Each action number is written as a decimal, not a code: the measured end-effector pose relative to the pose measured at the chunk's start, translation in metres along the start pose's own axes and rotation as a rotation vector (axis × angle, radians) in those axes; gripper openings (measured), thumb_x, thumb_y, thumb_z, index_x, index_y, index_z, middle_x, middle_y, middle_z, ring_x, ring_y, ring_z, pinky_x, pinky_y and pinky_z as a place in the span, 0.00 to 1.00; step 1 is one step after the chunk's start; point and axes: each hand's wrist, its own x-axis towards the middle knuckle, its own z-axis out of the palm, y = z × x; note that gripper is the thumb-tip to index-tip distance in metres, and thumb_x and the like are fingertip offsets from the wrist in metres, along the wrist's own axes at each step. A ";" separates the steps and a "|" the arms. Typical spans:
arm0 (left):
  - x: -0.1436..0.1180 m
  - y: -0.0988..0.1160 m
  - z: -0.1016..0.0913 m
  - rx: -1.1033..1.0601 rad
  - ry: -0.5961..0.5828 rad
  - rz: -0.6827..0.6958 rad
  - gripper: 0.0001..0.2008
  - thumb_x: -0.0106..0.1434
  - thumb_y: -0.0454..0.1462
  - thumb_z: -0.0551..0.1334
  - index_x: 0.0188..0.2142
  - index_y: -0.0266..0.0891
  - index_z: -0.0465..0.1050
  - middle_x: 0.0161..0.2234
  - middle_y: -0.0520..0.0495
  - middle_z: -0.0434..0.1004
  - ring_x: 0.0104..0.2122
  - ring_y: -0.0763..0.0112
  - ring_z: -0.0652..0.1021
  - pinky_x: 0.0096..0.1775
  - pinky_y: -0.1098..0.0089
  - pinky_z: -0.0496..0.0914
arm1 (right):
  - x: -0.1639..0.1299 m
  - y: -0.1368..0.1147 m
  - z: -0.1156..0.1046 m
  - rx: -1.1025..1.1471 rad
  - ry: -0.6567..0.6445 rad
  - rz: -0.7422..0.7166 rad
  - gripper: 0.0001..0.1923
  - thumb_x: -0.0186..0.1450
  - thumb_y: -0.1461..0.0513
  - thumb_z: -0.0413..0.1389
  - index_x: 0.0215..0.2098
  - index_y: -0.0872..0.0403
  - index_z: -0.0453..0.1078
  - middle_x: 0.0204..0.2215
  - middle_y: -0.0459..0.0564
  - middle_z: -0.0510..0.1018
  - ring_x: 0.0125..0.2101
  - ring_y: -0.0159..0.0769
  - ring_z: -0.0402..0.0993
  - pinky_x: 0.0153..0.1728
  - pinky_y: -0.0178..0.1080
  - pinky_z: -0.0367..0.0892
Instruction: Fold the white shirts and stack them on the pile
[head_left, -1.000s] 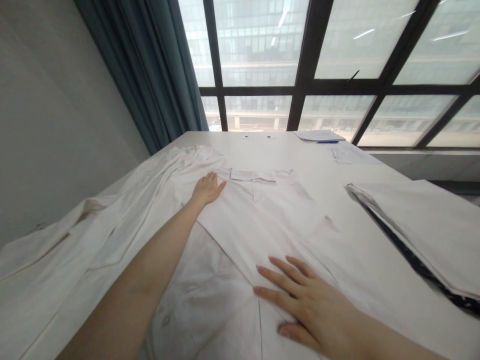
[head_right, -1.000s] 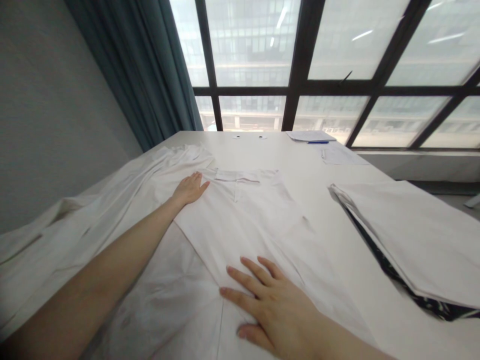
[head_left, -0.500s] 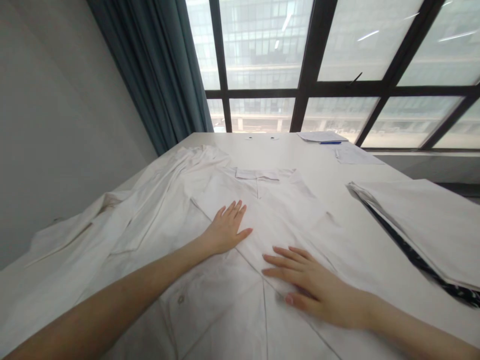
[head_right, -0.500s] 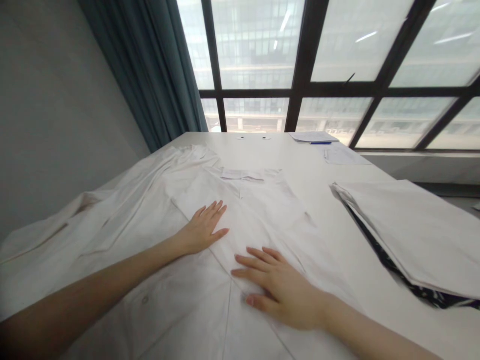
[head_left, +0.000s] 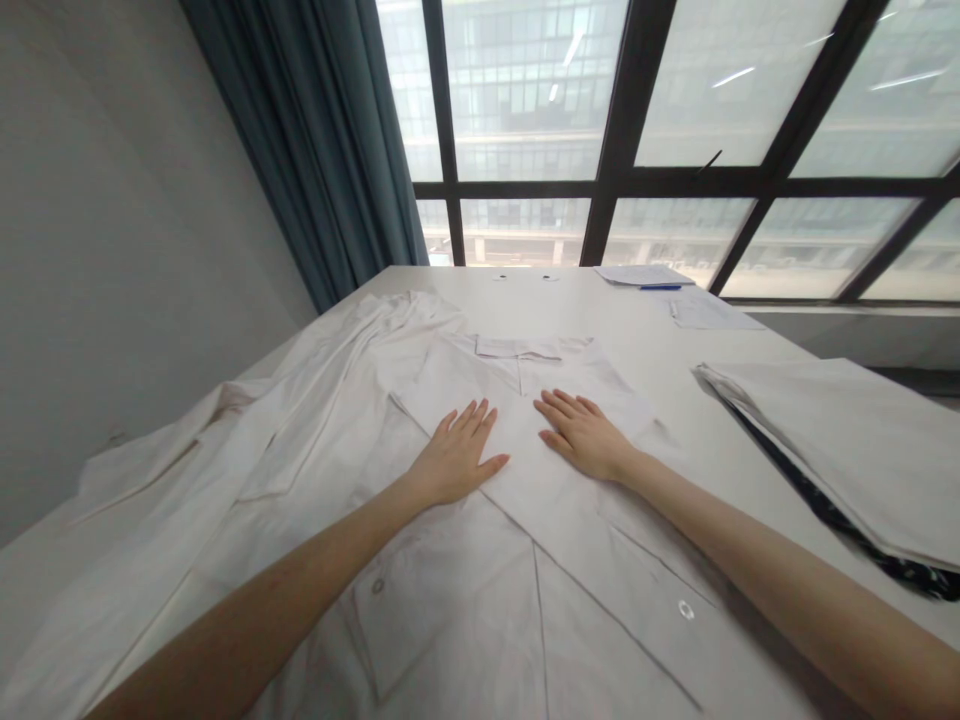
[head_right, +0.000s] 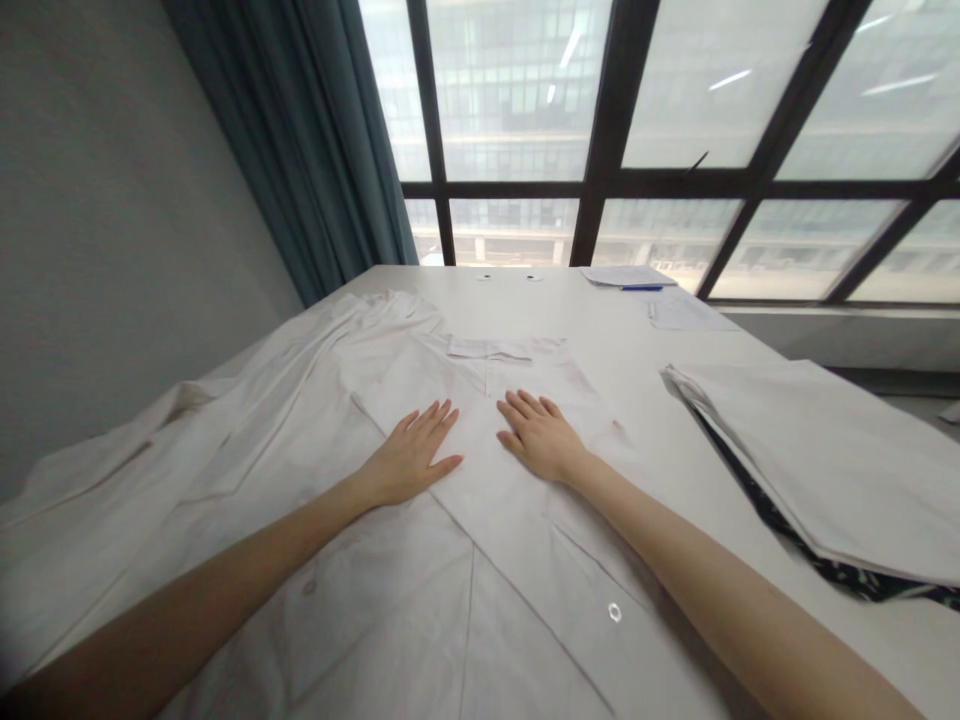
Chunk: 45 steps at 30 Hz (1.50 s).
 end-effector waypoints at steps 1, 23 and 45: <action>0.000 0.000 0.000 -0.003 0.004 0.001 0.35 0.70 0.54 0.42 0.67 0.33 0.49 0.68 0.36 0.46 0.68 0.57 0.50 0.64 0.55 0.49 | 0.003 0.008 0.001 -0.017 -0.018 0.044 0.31 0.72 0.49 0.37 0.69 0.55 0.50 0.69 0.53 0.49 0.68 0.45 0.42 0.64 0.52 0.44; -0.002 0.002 -0.004 -0.066 -0.021 0.000 0.38 0.67 0.58 0.44 0.67 0.35 0.48 0.69 0.36 0.44 0.68 0.56 0.48 0.64 0.55 0.47 | 0.061 0.125 0.002 -0.142 0.052 0.565 0.35 0.70 0.48 0.32 0.68 0.55 0.50 0.68 0.55 0.52 0.65 0.53 0.49 0.59 0.61 0.50; -0.005 0.002 -0.002 -0.016 0.036 0.001 0.34 0.70 0.54 0.44 0.66 0.34 0.51 0.68 0.35 0.49 0.67 0.56 0.52 0.63 0.55 0.50 | -0.033 0.019 0.010 -0.105 0.070 0.140 0.29 0.72 0.48 0.38 0.68 0.47 0.50 0.68 0.47 0.53 0.66 0.44 0.48 0.62 0.53 0.51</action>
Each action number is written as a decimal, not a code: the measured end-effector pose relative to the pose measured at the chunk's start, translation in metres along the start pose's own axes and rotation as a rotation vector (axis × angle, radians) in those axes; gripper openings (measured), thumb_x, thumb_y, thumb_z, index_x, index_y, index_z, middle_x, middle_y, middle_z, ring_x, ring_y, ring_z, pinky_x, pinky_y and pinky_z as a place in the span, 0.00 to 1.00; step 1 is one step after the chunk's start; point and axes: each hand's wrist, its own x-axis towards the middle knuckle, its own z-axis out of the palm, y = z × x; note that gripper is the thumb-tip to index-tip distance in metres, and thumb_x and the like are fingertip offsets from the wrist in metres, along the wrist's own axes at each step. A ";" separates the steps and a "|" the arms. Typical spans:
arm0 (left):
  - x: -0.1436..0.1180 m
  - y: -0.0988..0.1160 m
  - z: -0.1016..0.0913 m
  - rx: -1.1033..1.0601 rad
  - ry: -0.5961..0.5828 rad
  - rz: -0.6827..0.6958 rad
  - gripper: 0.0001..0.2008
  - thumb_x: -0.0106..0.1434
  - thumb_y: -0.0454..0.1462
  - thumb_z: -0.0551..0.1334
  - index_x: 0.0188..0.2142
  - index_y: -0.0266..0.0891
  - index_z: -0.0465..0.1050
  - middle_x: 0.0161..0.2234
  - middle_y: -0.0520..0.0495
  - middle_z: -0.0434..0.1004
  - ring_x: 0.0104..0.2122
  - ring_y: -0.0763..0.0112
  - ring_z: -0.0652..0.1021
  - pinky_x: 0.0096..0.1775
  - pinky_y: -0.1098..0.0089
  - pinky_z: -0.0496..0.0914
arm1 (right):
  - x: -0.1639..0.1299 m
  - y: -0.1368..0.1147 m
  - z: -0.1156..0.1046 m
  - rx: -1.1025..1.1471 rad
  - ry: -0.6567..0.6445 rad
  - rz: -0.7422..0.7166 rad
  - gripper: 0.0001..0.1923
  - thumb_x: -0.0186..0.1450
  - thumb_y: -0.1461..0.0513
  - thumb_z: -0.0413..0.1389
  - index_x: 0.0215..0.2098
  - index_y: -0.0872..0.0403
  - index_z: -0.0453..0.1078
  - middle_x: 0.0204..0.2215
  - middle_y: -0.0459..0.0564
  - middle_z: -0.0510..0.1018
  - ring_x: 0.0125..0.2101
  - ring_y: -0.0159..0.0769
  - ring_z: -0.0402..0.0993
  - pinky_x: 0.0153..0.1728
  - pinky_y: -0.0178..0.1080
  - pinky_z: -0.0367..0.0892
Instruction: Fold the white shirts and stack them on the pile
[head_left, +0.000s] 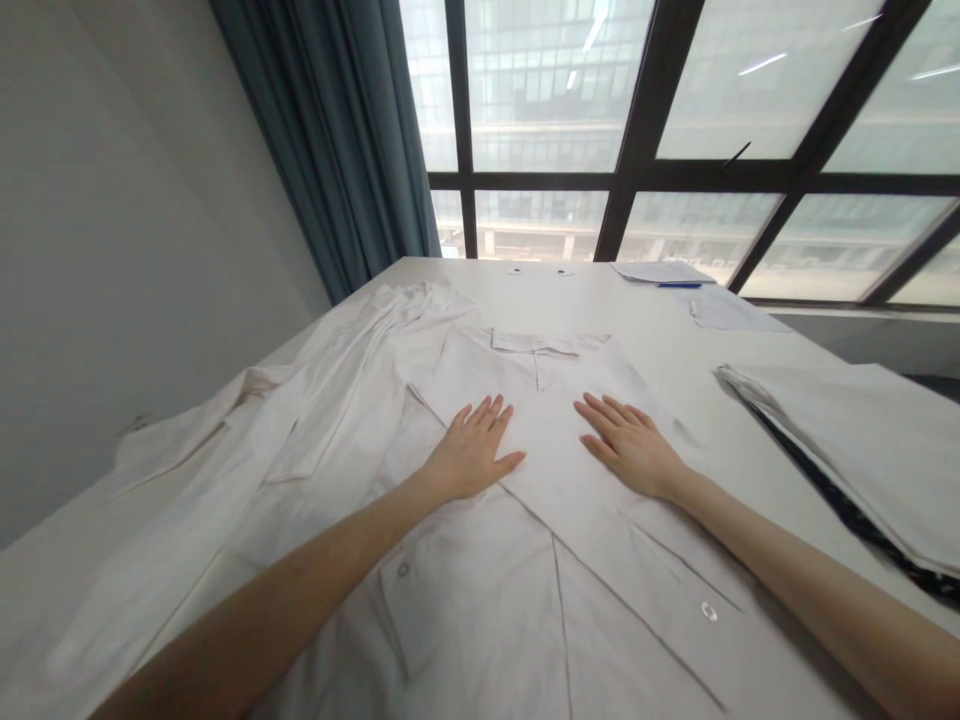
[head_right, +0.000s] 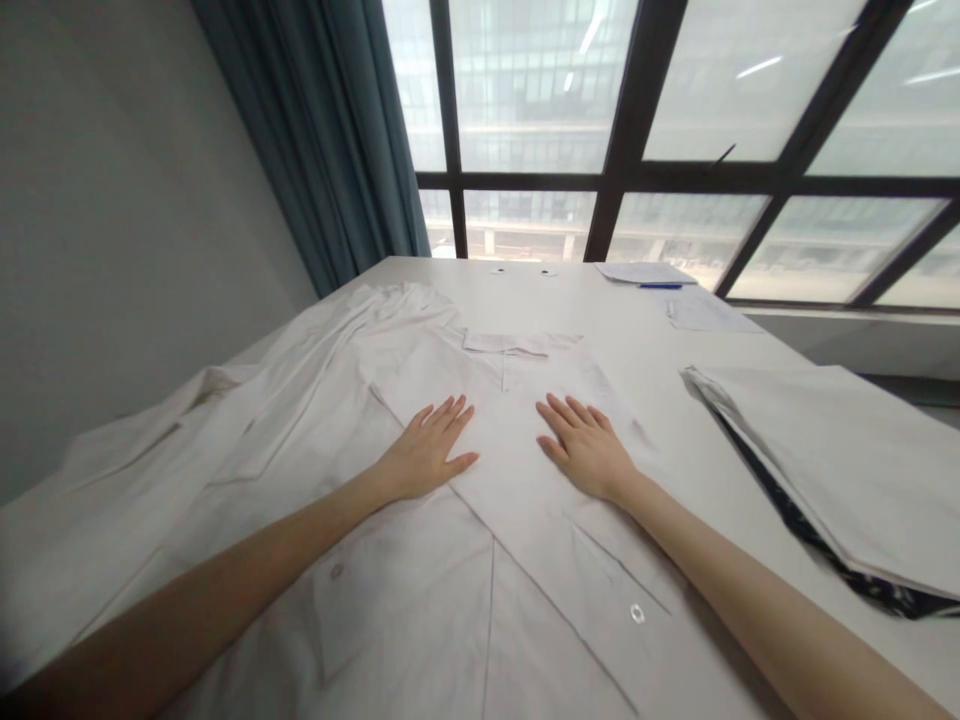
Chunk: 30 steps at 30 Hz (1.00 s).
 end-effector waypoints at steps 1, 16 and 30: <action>-0.001 -0.001 0.000 0.003 0.004 0.002 0.33 0.70 0.53 0.44 0.66 0.35 0.52 0.68 0.36 0.49 0.67 0.56 0.53 0.63 0.55 0.50 | -0.001 0.004 0.000 -0.010 -0.003 0.024 0.30 0.72 0.48 0.37 0.68 0.47 0.50 0.68 0.47 0.52 0.66 0.44 0.47 0.62 0.53 0.50; -0.094 0.001 -0.031 -0.111 -0.169 0.235 0.31 0.71 0.51 0.45 0.68 0.42 0.43 0.69 0.40 0.41 0.68 0.60 0.47 0.64 0.56 0.50 | -0.008 0.013 0.000 -0.051 0.043 0.089 0.29 0.72 0.51 0.37 0.66 0.54 0.55 0.66 0.52 0.57 0.65 0.46 0.51 0.61 0.54 0.53; -0.008 -0.008 -0.017 -0.149 0.002 0.107 0.24 0.71 0.44 0.47 0.62 0.38 0.60 0.64 0.42 0.61 0.63 0.64 0.63 0.62 0.58 0.54 | -0.067 -0.068 -0.022 0.264 -0.009 -0.409 0.23 0.71 0.61 0.44 0.63 0.49 0.61 0.64 0.52 0.62 0.64 0.42 0.54 0.61 0.51 0.55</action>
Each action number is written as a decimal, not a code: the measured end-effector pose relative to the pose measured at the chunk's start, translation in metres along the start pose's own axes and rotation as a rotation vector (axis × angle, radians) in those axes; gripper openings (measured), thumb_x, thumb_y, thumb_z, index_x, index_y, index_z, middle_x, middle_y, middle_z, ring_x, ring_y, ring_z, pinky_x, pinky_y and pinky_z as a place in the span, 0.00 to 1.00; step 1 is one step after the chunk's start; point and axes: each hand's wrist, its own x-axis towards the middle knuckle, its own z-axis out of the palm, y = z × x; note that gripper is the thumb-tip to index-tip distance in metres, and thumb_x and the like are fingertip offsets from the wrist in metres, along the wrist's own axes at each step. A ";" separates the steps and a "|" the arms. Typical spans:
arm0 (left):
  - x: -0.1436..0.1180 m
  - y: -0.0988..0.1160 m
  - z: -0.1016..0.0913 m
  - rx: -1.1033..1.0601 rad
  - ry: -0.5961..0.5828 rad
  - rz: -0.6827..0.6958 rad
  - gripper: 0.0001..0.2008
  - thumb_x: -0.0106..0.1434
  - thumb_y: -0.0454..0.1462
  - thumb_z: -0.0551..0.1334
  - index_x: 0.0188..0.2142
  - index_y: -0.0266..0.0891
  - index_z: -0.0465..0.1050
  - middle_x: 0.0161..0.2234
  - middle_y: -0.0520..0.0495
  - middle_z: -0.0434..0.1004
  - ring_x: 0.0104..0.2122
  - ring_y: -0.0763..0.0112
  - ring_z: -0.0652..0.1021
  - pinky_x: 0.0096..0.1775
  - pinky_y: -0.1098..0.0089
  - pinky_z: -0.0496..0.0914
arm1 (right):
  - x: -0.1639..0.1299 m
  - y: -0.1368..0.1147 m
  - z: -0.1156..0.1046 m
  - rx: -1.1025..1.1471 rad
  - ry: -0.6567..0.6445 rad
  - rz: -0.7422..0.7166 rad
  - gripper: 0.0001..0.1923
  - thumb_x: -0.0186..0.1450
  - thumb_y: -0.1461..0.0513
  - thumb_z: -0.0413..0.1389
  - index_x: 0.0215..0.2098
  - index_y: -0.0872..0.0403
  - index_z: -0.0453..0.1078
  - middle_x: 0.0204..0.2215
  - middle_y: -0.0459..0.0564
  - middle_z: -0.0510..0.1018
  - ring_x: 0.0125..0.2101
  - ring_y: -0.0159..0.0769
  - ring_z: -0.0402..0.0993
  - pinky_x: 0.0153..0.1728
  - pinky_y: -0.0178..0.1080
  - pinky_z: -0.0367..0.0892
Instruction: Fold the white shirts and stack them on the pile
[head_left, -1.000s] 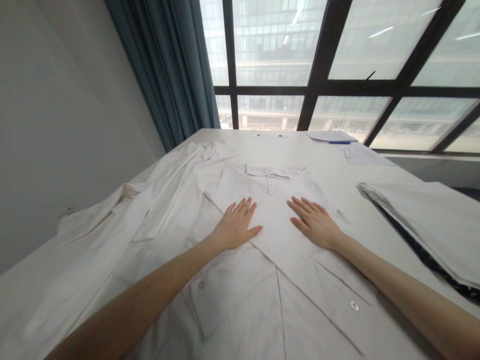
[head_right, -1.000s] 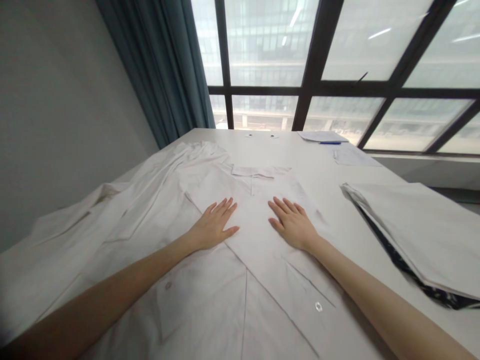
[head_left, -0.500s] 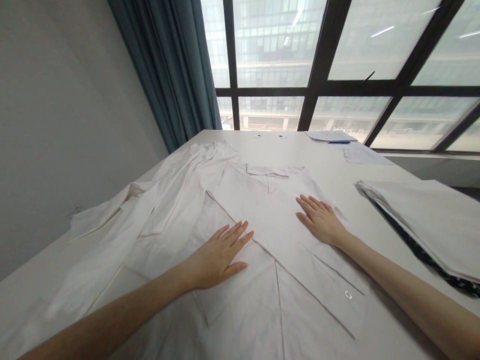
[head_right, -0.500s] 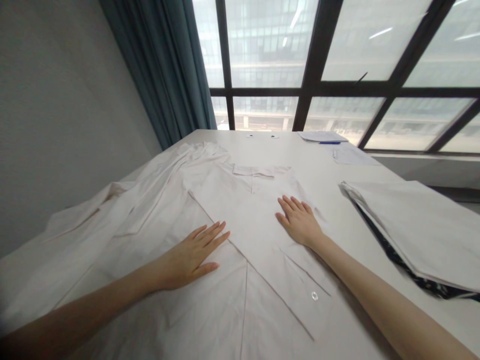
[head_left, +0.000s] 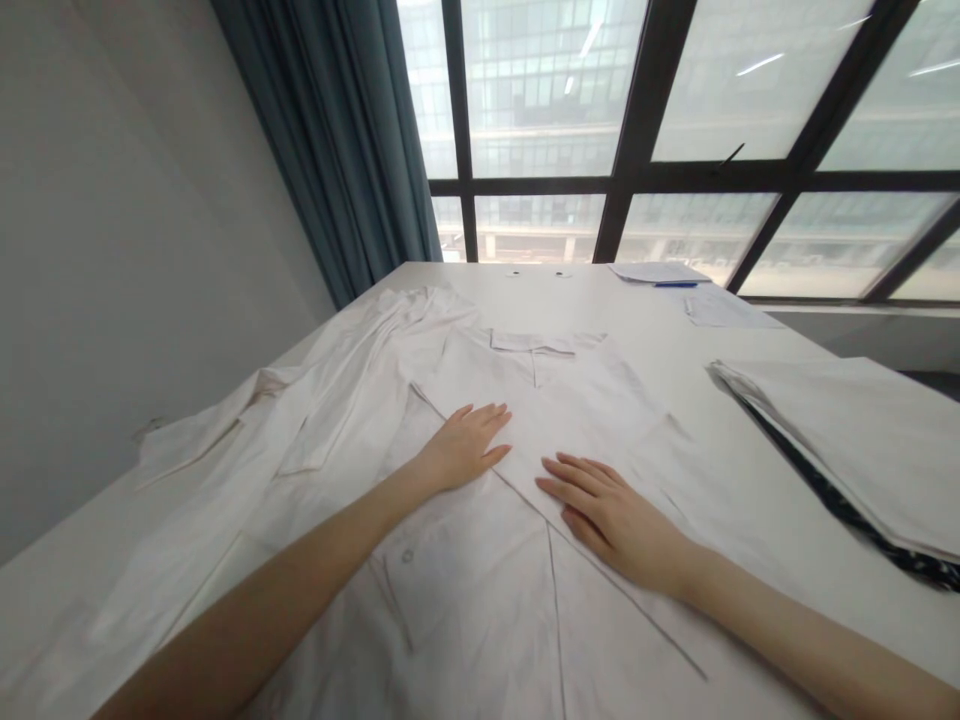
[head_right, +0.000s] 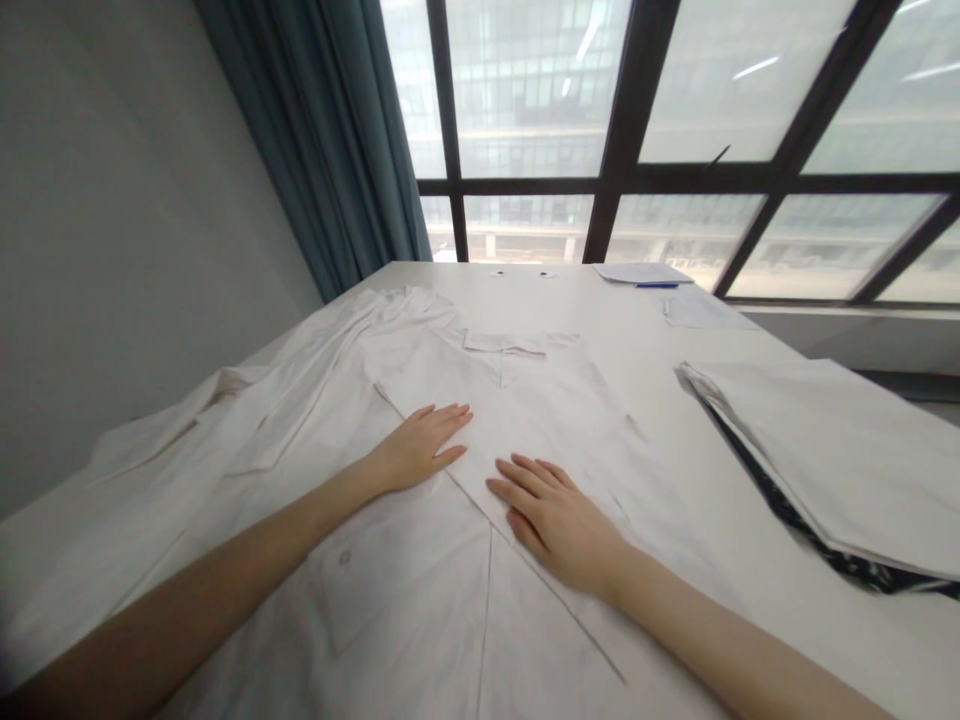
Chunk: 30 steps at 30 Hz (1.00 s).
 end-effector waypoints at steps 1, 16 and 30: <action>0.001 -0.003 0.004 0.018 -0.030 -0.012 0.26 0.71 0.46 0.47 0.65 0.38 0.55 0.66 0.42 0.55 0.65 0.62 0.59 0.62 0.57 0.54 | -0.001 0.000 0.000 0.012 0.000 0.001 0.22 0.71 0.61 0.45 0.63 0.49 0.62 0.64 0.52 0.62 0.64 0.42 0.55 0.61 0.51 0.55; -0.003 -0.006 0.005 0.070 -0.122 0.039 0.39 0.65 0.59 0.50 0.66 0.37 0.50 0.68 0.38 0.46 0.68 0.60 0.50 0.64 0.56 0.47 | 0.000 0.001 -0.007 0.024 0.039 -0.218 0.20 0.68 0.66 0.48 0.57 0.52 0.69 0.58 0.53 0.71 0.61 0.40 0.61 0.59 0.49 0.59; -0.003 0.005 0.004 0.052 -0.193 0.050 0.50 0.60 0.65 0.49 0.68 0.30 0.43 0.69 0.33 0.41 0.68 0.57 0.46 0.64 0.57 0.45 | -0.002 0.004 -0.003 0.009 0.135 -0.119 0.18 0.68 0.65 0.49 0.54 0.52 0.70 0.55 0.55 0.74 0.59 0.45 0.65 0.55 0.52 0.64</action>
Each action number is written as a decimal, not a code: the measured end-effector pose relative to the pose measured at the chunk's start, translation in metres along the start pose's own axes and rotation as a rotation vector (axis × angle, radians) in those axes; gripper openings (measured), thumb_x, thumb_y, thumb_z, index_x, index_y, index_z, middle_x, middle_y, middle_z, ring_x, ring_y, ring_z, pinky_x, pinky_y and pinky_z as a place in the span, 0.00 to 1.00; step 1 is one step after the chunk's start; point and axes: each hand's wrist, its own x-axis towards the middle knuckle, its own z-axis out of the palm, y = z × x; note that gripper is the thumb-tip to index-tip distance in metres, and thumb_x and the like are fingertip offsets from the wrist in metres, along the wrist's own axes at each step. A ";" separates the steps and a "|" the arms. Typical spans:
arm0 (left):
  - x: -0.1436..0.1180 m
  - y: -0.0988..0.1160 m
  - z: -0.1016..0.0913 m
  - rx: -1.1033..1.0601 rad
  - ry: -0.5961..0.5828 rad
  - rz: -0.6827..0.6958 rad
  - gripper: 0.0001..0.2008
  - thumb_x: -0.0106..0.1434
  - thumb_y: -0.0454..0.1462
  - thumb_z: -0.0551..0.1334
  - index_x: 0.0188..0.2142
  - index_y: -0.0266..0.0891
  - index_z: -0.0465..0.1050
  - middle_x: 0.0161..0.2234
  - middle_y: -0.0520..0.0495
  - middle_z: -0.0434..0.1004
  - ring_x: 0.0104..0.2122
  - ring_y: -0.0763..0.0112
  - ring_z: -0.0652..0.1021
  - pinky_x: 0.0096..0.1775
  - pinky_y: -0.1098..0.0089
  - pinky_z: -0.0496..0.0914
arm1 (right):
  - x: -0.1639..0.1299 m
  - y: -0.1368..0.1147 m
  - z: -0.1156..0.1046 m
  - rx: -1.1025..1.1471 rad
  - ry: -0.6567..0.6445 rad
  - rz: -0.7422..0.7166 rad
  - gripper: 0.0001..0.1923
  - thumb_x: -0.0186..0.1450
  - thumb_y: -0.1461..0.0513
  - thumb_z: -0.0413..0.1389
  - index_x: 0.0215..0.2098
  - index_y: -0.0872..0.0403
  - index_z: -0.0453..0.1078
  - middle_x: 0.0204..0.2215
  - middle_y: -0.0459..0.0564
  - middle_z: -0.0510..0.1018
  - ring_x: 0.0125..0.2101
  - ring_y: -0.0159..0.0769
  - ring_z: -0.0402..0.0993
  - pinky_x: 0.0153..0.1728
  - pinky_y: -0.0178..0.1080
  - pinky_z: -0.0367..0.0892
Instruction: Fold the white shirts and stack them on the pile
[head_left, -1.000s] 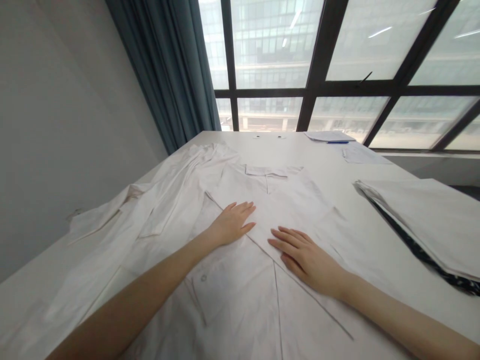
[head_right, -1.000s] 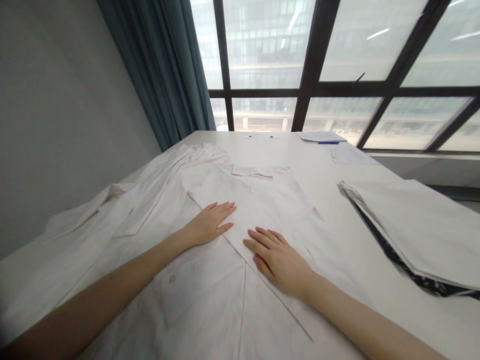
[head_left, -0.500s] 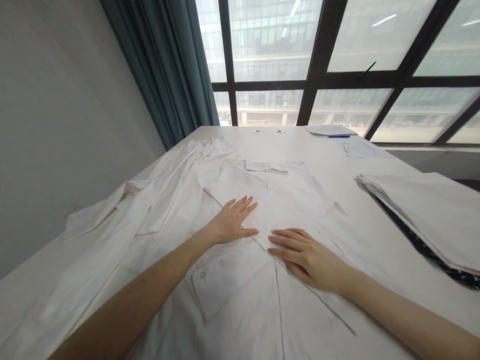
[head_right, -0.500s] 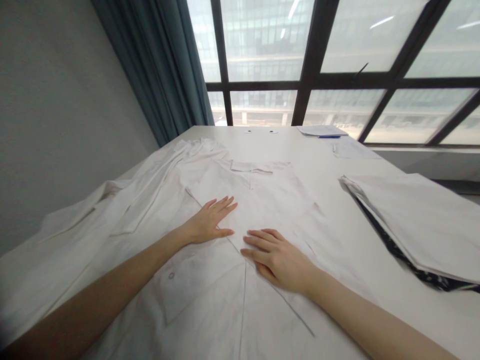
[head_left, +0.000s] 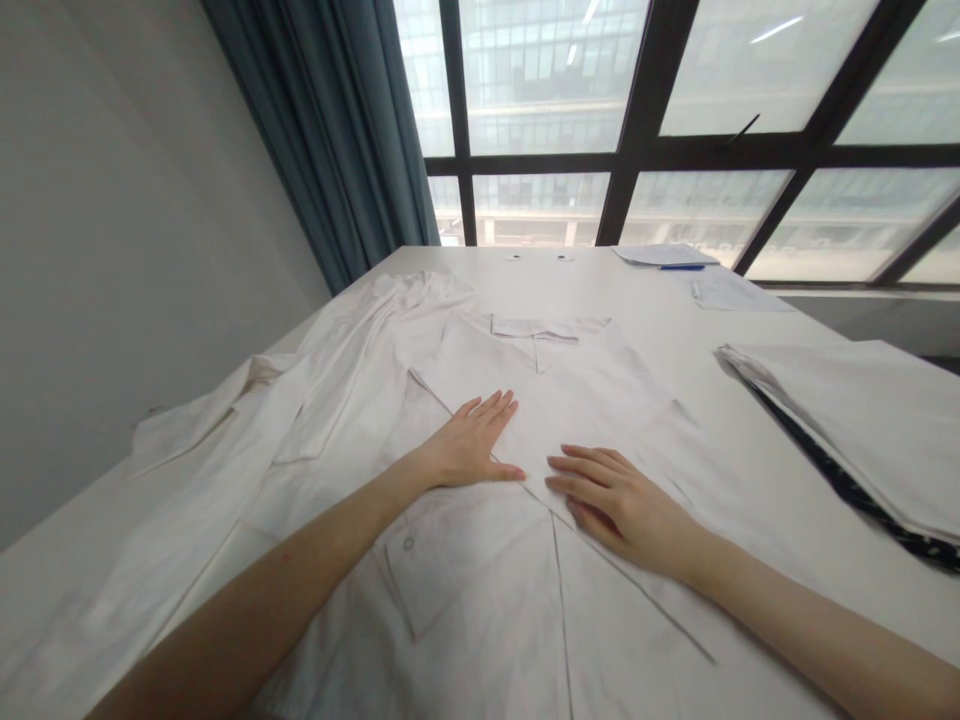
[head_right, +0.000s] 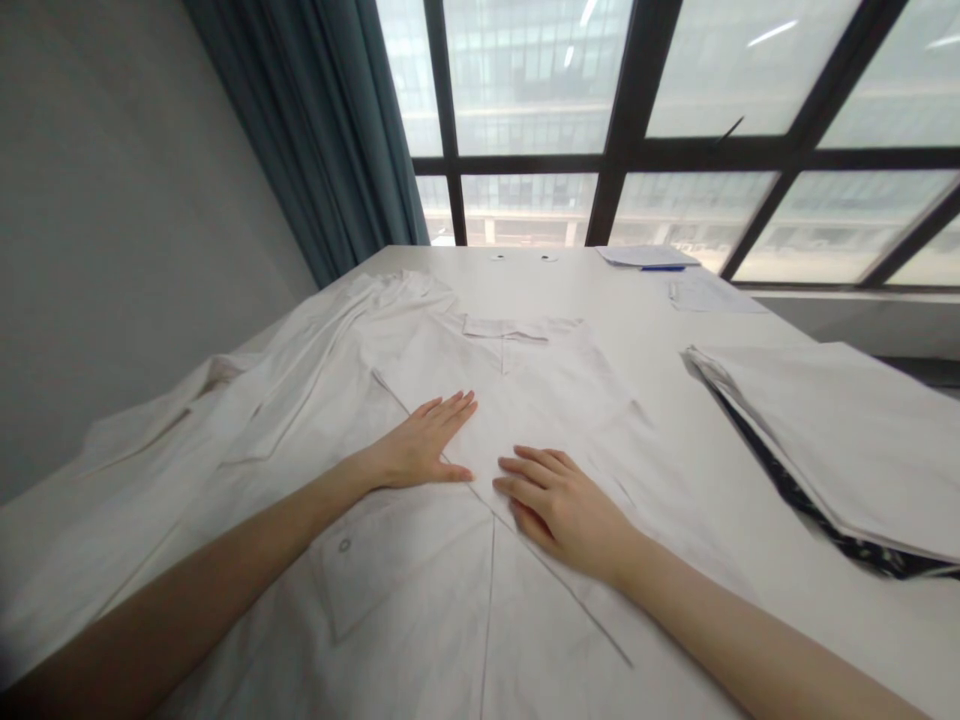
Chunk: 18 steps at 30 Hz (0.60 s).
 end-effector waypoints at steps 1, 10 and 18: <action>0.000 -0.001 0.001 -0.006 0.004 0.004 0.50 0.60 0.65 0.49 0.68 0.31 0.43 0.69 0.33 0.41 0.68 0.57 0.46 0.64 0.56 0.45 | 0.000 0.000 0.000 0.004 -0.014 -0.002 0.18 0.69 0.64 0.49 0.55 0.51 0.70 0.56 0.54 0.73 0.59 0.46 0.63 0.55 0.52 0.64; -0.001 -0.034 0.001 -0.022 0.013 -0.143 0.44 0.65 0.61 0.45 0.68 0.32 0.44 0.69 0.34 0.42 0.68 0.57 0.48 0.64 0.56 0.44 | -0.002 0.001 -0.004 0.048 -0.063 -0.006 0.20 0.69 0.64 0.49 0.57 0.47 0.69 0.58 0.52 0.71 0.61 0.45 0.61 0.57 0.52 0.63; -0.004 -0.073 0.006 -0.036 0.142 -0.368 0.38 0.66 0.55 0.49 0.66 0.31 0.51 0.68 0.33 0.47 0.67 0.54 0.50 0.64 0.53 0.47 | -0.001 -0.001 -0.005 0.052 -0.057 -0.004 0.19 0.70 0.63 0.48 0.57 0.48 0.69 0.58 0.52 0.72 0.61 0.45 0.61 0.57 0.51 0.64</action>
